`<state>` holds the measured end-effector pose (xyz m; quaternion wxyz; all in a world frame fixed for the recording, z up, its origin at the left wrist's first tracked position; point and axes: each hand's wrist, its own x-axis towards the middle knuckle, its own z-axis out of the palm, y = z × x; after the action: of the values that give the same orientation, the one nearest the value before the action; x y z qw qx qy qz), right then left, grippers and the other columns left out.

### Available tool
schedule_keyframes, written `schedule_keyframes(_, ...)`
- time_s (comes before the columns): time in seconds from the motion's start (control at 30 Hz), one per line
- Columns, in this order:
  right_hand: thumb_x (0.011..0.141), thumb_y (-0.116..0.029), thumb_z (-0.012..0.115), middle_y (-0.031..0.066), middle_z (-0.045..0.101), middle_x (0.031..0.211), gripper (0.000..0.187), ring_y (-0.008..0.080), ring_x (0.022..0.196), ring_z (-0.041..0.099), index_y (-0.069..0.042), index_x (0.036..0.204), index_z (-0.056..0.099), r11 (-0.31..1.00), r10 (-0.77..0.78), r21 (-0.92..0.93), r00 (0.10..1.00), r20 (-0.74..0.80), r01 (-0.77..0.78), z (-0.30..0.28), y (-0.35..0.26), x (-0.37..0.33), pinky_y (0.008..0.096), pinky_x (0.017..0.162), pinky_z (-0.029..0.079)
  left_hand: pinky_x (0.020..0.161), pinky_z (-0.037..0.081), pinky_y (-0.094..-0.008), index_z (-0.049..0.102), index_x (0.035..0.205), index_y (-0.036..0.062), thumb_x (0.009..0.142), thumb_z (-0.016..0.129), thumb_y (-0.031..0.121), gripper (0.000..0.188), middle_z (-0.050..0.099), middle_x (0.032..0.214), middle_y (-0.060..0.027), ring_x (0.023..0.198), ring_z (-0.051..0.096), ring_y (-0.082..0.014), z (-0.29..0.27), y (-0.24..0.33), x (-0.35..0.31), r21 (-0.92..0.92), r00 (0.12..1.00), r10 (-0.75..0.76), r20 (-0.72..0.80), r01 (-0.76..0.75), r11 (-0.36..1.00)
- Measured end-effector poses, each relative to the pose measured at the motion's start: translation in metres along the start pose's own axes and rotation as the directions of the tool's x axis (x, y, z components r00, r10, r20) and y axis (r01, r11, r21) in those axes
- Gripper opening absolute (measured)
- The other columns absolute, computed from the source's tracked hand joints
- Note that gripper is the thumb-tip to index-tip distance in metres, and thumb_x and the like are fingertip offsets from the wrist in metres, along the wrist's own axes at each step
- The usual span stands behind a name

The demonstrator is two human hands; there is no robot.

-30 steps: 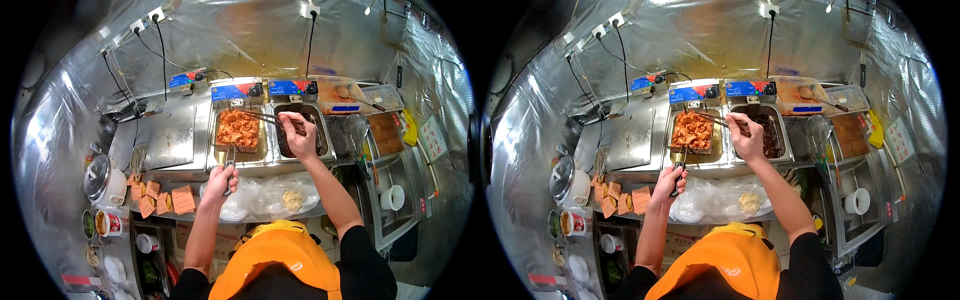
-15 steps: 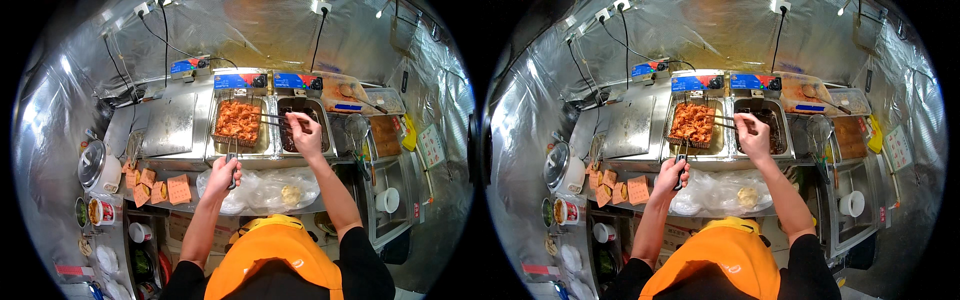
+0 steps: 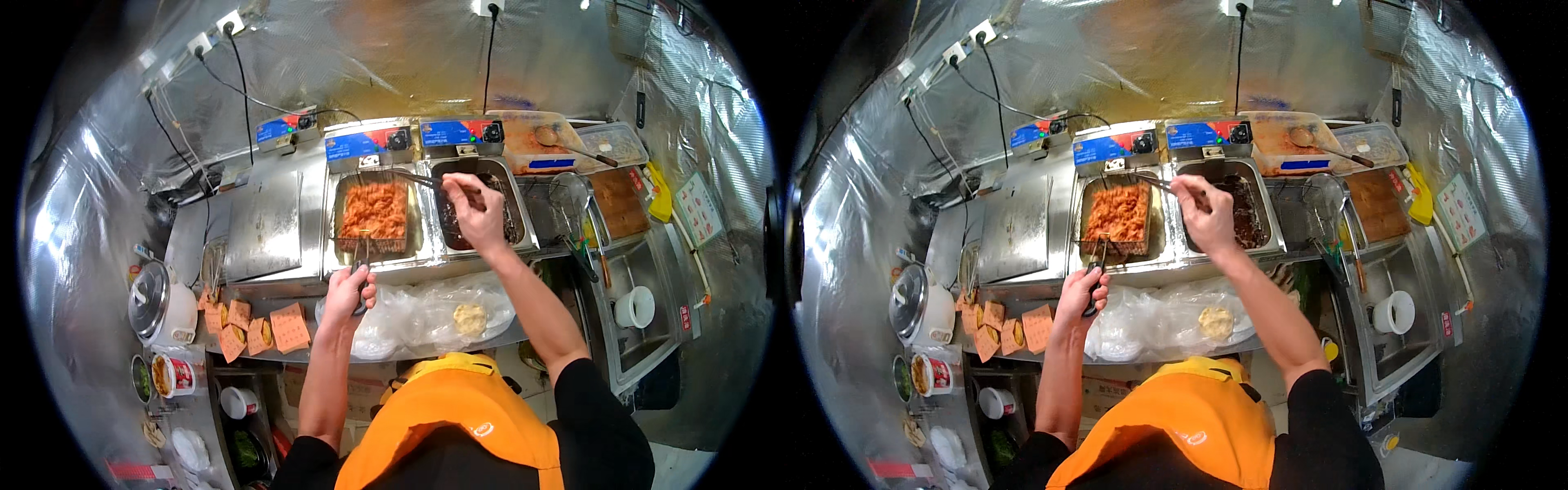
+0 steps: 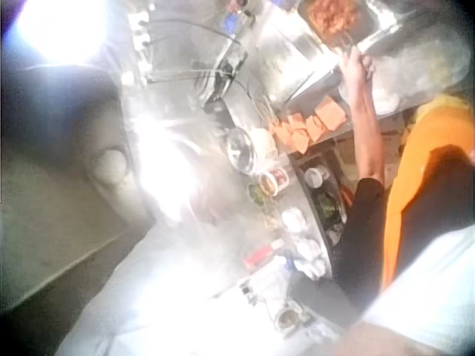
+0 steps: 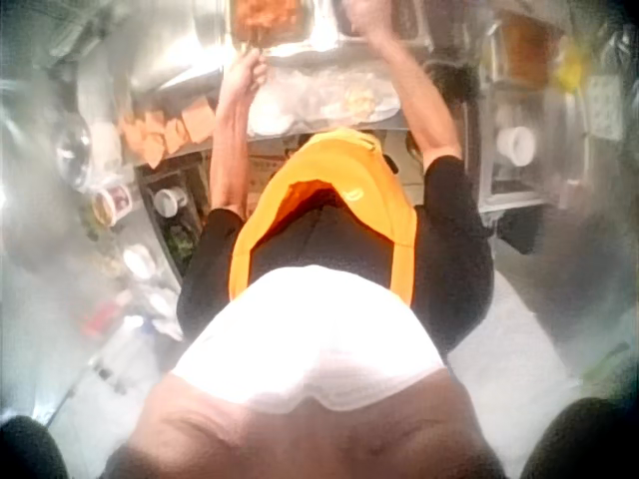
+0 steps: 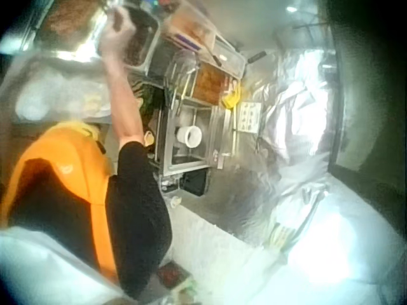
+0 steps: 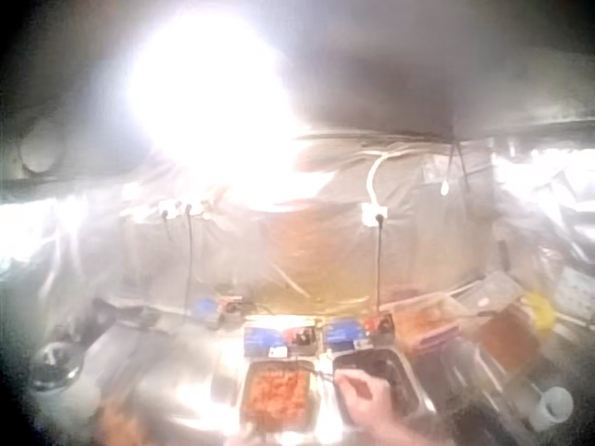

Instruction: The person prepares food items by frying them in a deep fryer, applying sauce to a bun, and adding lettuce and meat filling.

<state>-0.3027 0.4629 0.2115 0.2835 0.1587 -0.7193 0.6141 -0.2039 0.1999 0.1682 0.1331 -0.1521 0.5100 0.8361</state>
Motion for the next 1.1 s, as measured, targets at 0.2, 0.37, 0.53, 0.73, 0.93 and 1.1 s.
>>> schedule_keyframes(0.2, 0.098, -0.015, 0.073, 0.0043, 0.073, 0.079, 0.016, 0.0042, 0.065, 0.058, -0.002, 0.107, 0.075, 0.993, 0.105, 0.050, 0.994, 0.032, -0.106, -0.010, 0.023, -0.030, 0.0236, 0.056, 0.044, 0.042, 0.041, -0.0241, 0.051, 0.097, 0.0026, 0.106, 0.055, 0.014, 0.015, 0.058, 0.084, -0.0055, 0.055, 0.048, -0.0085, -0.005, -0.013, 0.007, 0.037, 0.997, -0.058, -0.047, 0.060, 0.998)
schedule_keyframes(0.37, 0.098, -0.006, 0.071, 0.0088, 0.077, 0.100, 0.017, 0.0118, 0.092, 0.073, 0.000, 0.115, 0.072, 0.955, 0.039, 0.295, 0.984, -0.172, 0.013, -0.067, 0.000, -0.019, 0.0230, 0.081, 0.057, 0.043, 0.045, -0.0286, 0.050, 0.095, 0.0034, 0.106, 0.053, 0.015, 0.017, 0.057, 0.082, -0.0053, 0.055, 0.051, -0.0110, 0.052, 0.007, -0.015, 0.128, 1.000, 0.007, -0.026, -0.004, 0.992)
schedule_keyframes(0.53, 0.102, -0.005, 0.064, 0.0172, 0.075, 0.113, 0.016, 0.0236, 0.097, 0.075, 0.000, 0.116, 0.071, 0.939, -0.103, 0.270, 0.922, -0.374, 0.215, -0.170, -0.043, 0.005, 0.0343, 0.083, 0.064, 0.047, 0.047, -0.0264, 0.052, 0.104, 0.0014, 0.104, 0.055, 0.012, 0.011, 0.060, 0.093, -0.0070, 0.061, 0.053, -0.0101, 0.138, 0.039, -0.028, 0.025, 0.994, 0.019, 0.111, -0.022, 0.999)
schedule_keyframes(0.73, 0.107, -0.011, 0.057, 0.0212, 0.072, 0.117, 0.024, 0.0262, 0.097, 0.075, 0.008, 0.119, 0.065, 0.998, 0.039, 0.057, 0.803, -0.595, -0.006, -0.295, -0.036, 0.001, 0.0354, 0.082, 0.065, 0.047, 0.041, -0.0185, 0.051, 0.099, -0.0029, 0.104, 0.051, 0.007, 0.011, 0.053, 0.082, -0.0016, 0.060, 0.048, -0.0040, 0.227, 0.030, 0.038, -0.131, 0.972, -0.204, 0.114, 0.218, 0.967)
schedule_keyframes(0.93, 0.107, -0.015, 0.058, 0.0184, 0.072, 0.117, 0.027, 0.0229, 0.100, 0.074, 0.008, 0.119, 0.066, 0.985, 0.107, -0.032, 0.748, -0.655, -0.169, -0.384, 0.015, -0.033, 0.0319, 0.082, 0.063, 0.064, 0.061, -0.0296, 0.051, 0.104, -0.0064, 0.102, 0.050, 0.006, 0.012, 0.062, 0.090, -0.0131, 0.073, 0.064, -0.0183, 0.277, 0.016, 0.085, -0.301, 0.940, -0.264, 0.214, 0.321, 0.898)
schedule_keyframes(1.1, 0.107, -0.016, 0.058, 0.0141, 0.072, 0.110, 0.027, 0.0200, 0.099, 0.073, 0.007, 0.118, 0.067, 0.935, 0.283, 0.038, 0.675, -0.682, -0.353, -0.409, 0.047, -0.069, 0.0309, 0.085, 0.061, 0.066, 0.060, -0.0317, 0.056, 0.114, -0.0069, 0.106, 0.047, 0.017, 0.027, 0.067, 0.102, -0.0153, 0.076, 0.065, -0.0192, 0.270, -0.039, 0.062, -0.259, 0.969, -0.220, 0.111, 0.242, 0.935)
